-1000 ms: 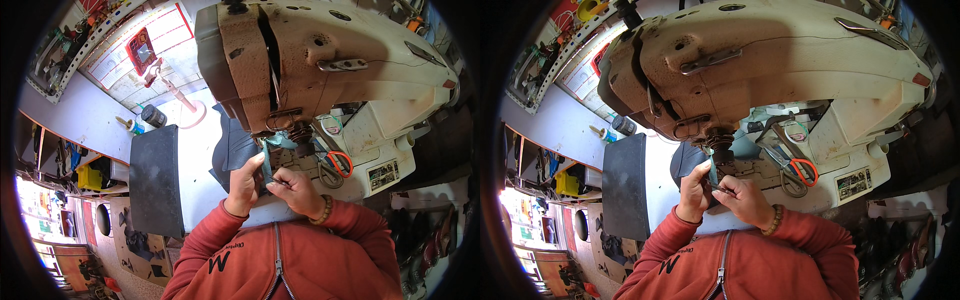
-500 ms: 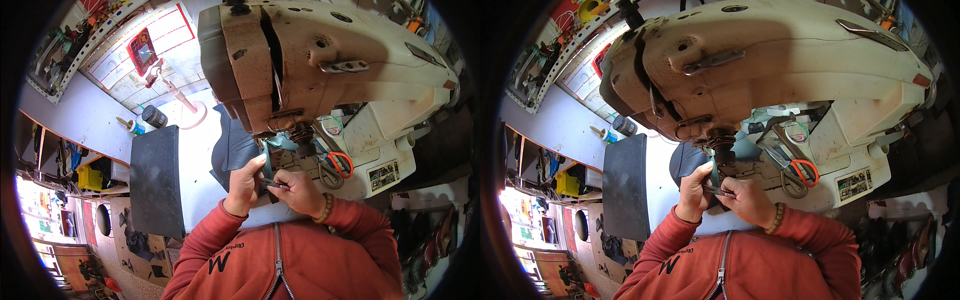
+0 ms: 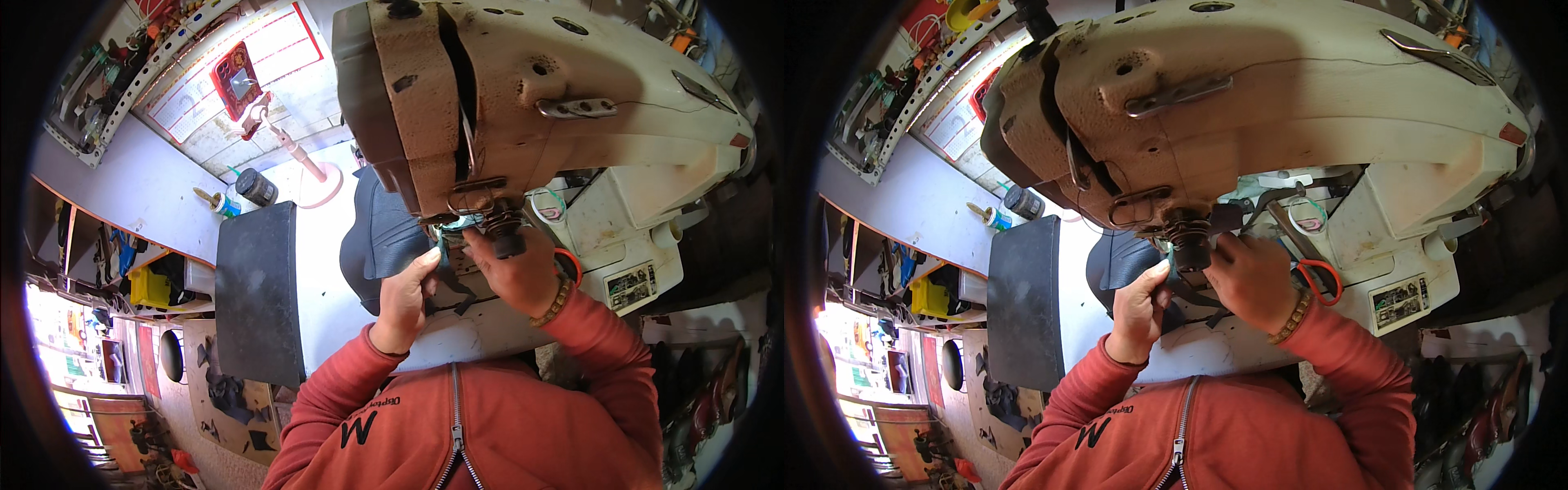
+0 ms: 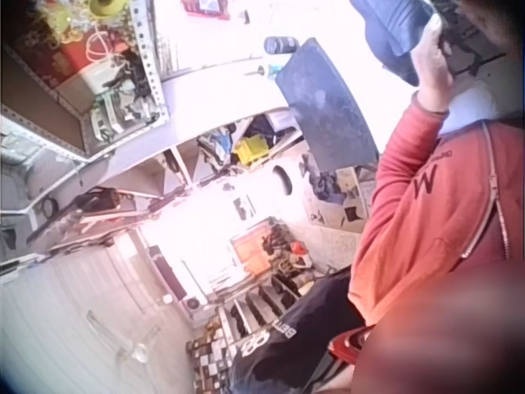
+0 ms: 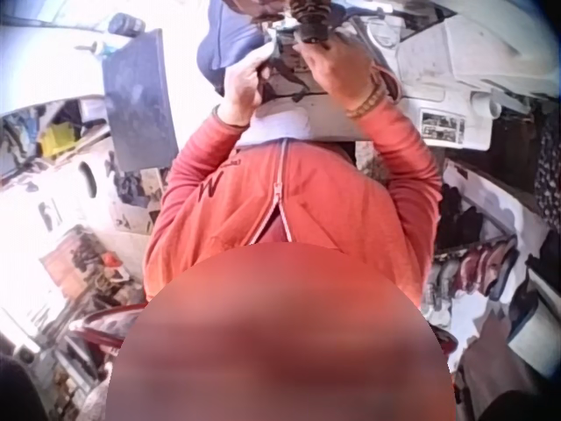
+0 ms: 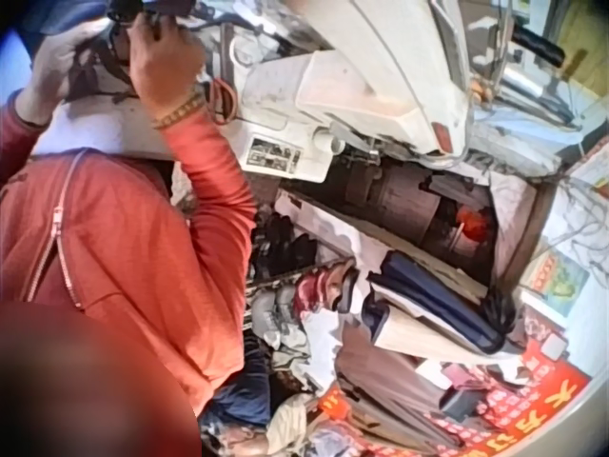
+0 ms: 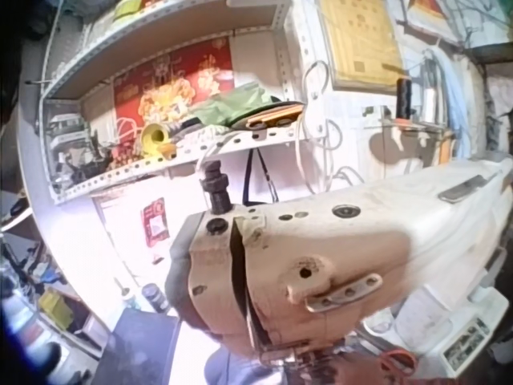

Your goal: The person uses a sewing machine to stitch a dark fabric piece. They guide the material under the needle, adjust the fabric with both hands, and trim excess thread with scissors. The work continues with repeated feeding and trimming actions.

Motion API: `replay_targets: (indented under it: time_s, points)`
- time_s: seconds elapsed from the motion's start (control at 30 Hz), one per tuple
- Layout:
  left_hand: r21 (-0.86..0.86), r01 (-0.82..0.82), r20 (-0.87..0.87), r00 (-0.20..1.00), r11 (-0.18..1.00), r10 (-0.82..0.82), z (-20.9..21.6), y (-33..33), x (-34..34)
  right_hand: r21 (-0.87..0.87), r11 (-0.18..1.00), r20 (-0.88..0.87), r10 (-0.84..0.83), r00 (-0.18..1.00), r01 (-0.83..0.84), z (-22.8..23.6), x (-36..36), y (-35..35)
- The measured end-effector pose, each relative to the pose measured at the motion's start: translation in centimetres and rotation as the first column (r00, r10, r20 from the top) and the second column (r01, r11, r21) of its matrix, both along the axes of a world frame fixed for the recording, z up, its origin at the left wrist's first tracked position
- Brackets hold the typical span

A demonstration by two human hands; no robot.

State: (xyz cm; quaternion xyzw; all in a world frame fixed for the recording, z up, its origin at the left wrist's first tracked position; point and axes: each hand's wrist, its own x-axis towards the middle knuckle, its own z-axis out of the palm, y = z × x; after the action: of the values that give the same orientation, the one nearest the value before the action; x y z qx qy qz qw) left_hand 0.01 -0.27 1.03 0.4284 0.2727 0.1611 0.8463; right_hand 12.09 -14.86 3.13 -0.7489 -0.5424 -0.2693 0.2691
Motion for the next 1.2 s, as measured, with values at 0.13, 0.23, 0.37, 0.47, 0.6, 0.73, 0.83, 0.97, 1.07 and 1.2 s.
replay_targets:
  time_s: [0.13, 0.23, 0.37, 0.47, 0.6, 0.73, 0.83, 0.97, 1.07, 1.2]
  points:
    - [0.005, -0.004, 0.014, 1.000, 1.000, 0.004, 0.0, -0.3, 0.0, -0.037, 0.997, -0.056, 0.059, 0.997, -0.061, 0.4, 0.7, 0.3]
    - [-0.011, -0.006, 0.003, 1.000, 1.000, 0.006, 0.0, -0.4, -0.1, -0.041, 0.997, -0.034, 0.071, 0.997, -0.072, 0.7, 0.7, 0.1]
    - [-0.048, 0.016, -0.010, 1.000, 0.999, -0.017, 0.2, -0.2, -0.2, -0.054, 0.997, -0.052, 0.054, 0.997, -0.056, 0.5, 0.4, -0.1]
    - [-0.022, 0.028, -0.008, 1.000, 0.999, -0.028, 0.6, 0.1, -0.1, -0.057, 0.998, -0.059, 0.031, 0.998, -0.034, 0.2, 0.3, -0.1]
    - [0.061, 0.051, -0.069, 0.997, 0.997, -0.047, 1.0, 0.4, 0.0, -0.056, 0.998, -0.063, 0.011, 0.998, -0.014, 0.1, 0.3, 0.0]
    - [0.055, 0.071, -0.064, 0.996, 0.996, -0.067, 1.1, 0.4, 0.0, 0.006, 1.000, -0.059, 0.015, 0.998, -0.014, 0.4, 1.0, 0.3]
    - [0.075, 0.066, -0.091, 0.994, 0.995, -0.059, 1.3, 0.1, 0.0, 0.060, 0.998, -0.085, 0.009, 0.996, -0.004, 0.7, 1.7, 0.5]
    - [0.071, 0.049, -0.107, 0.993, 0.996, -0.042, 1.6, -0.1, 0.2, 0.089, 0.996, -0.158, 0.012, 0.987, 0.002, 0.8, 1.9, 0.9]
    - [0.046, 0.112, -0.080, 0.991, 0.993, -0.108, 1.7, 0.4, -0.1, 0.119, 0.993, -0.182, 0.033, 0.983, -0.011, 0.8, 2.1, 1.2]
    - [0.031, 0.108, -0.079, 0.991, 0.994, -0.105, 1.6, 0.6, -0.2, 0.047, 0.998, -0.227, -0.024, 0.974, 0.036, 1.1, 1.4, 0.3]
